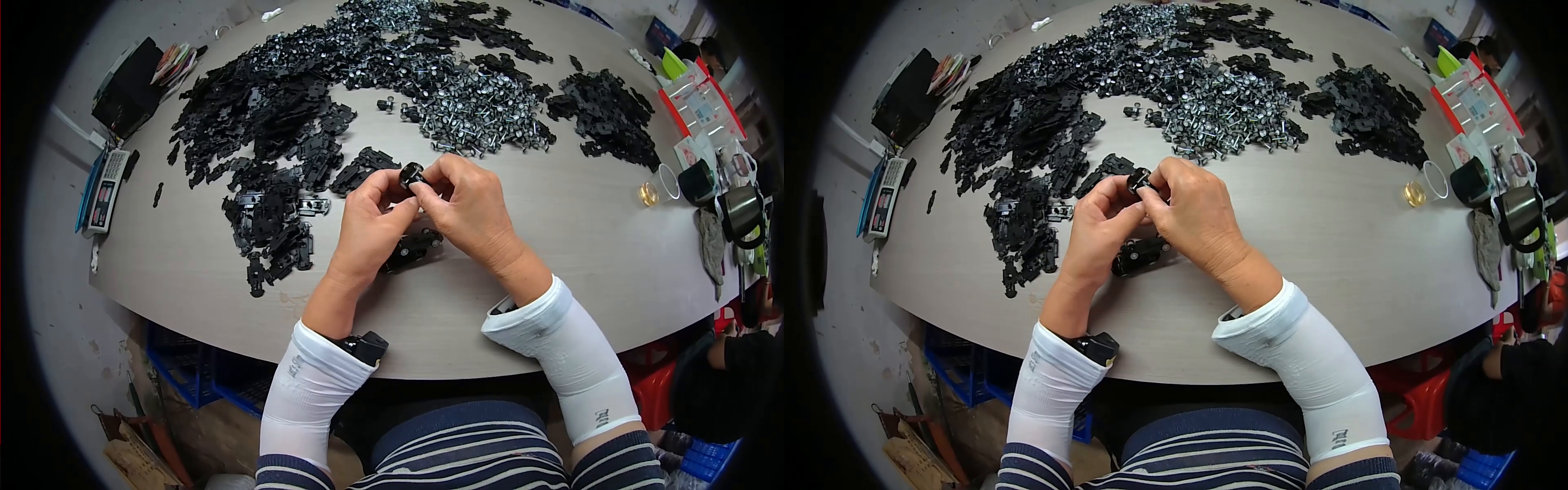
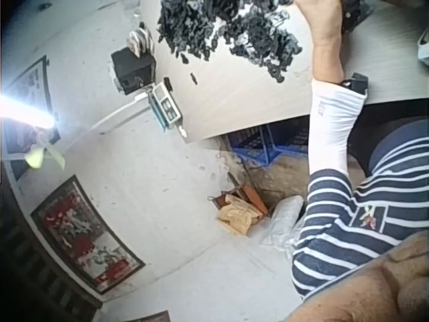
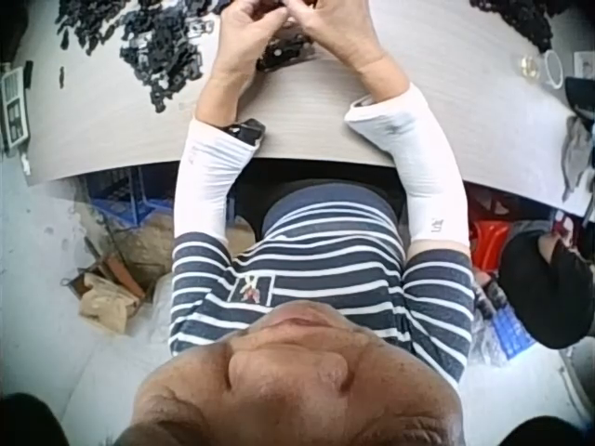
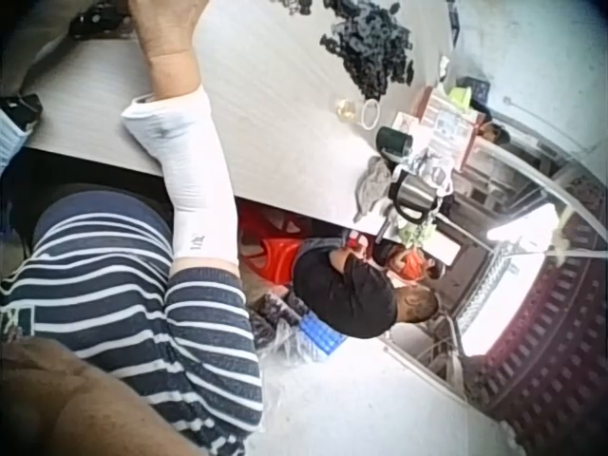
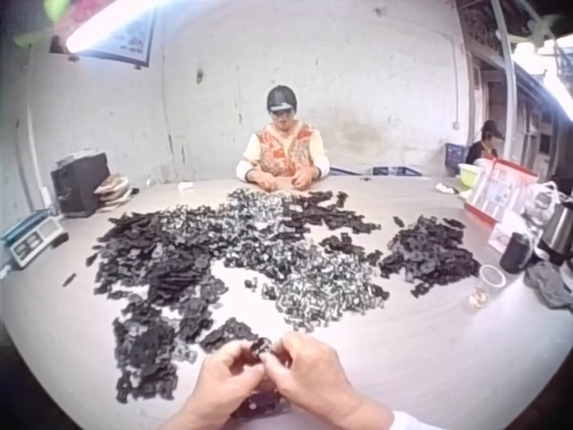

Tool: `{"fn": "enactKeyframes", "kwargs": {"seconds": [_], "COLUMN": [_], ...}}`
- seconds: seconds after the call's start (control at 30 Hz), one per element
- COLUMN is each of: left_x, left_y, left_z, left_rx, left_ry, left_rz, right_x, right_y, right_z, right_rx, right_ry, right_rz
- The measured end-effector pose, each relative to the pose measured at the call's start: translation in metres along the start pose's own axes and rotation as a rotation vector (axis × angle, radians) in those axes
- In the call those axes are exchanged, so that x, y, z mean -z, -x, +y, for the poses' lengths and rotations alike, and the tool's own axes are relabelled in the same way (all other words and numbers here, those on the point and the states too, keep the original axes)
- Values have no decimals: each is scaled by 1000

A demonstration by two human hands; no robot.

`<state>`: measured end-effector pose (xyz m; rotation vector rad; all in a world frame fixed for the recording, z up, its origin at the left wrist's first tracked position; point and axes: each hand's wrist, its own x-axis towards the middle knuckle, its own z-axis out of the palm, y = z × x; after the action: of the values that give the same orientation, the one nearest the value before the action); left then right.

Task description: Assemble small black plastic components by snapping them together at a table.

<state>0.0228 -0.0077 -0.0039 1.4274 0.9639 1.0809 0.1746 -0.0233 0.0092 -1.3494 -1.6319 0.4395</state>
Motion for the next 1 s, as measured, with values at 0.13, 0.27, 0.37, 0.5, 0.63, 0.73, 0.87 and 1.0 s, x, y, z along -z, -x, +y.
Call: {"fn": "enactKeyframes", "kwargs": {"seconds": [0.13,0.27,0.37,0.5,0.63,0.73,0.87,1.0], "left_x": [4,8,12,18,19,18,19,18], "left_y": [-1,-1,-5,-9,-9,-10,-10,-11], "left_z": [4,-6,-12,-12,-9,-9,-8,-8], "left_rx": [241,264,236,222,219,213,220,232], "left_ry": [342,358,375,360,390,390,361,356], "left_rz": [-39,-21,45,136,164,177,172,148], "right_x": [-3,-5,3,24,30,24,15,16], "right_y": [2,2,-4,-21,-33,-37,-41,-44], "right_z": [6,9,17,46,58,61,56,60], "right_rx": [52,63,11,58,6,73,288,273], "right_ry": [-36,-134,-100,102,270,361,485,510], "right_rz": [-13,-105,-104,-14,-9,-60,-72,-107]}}
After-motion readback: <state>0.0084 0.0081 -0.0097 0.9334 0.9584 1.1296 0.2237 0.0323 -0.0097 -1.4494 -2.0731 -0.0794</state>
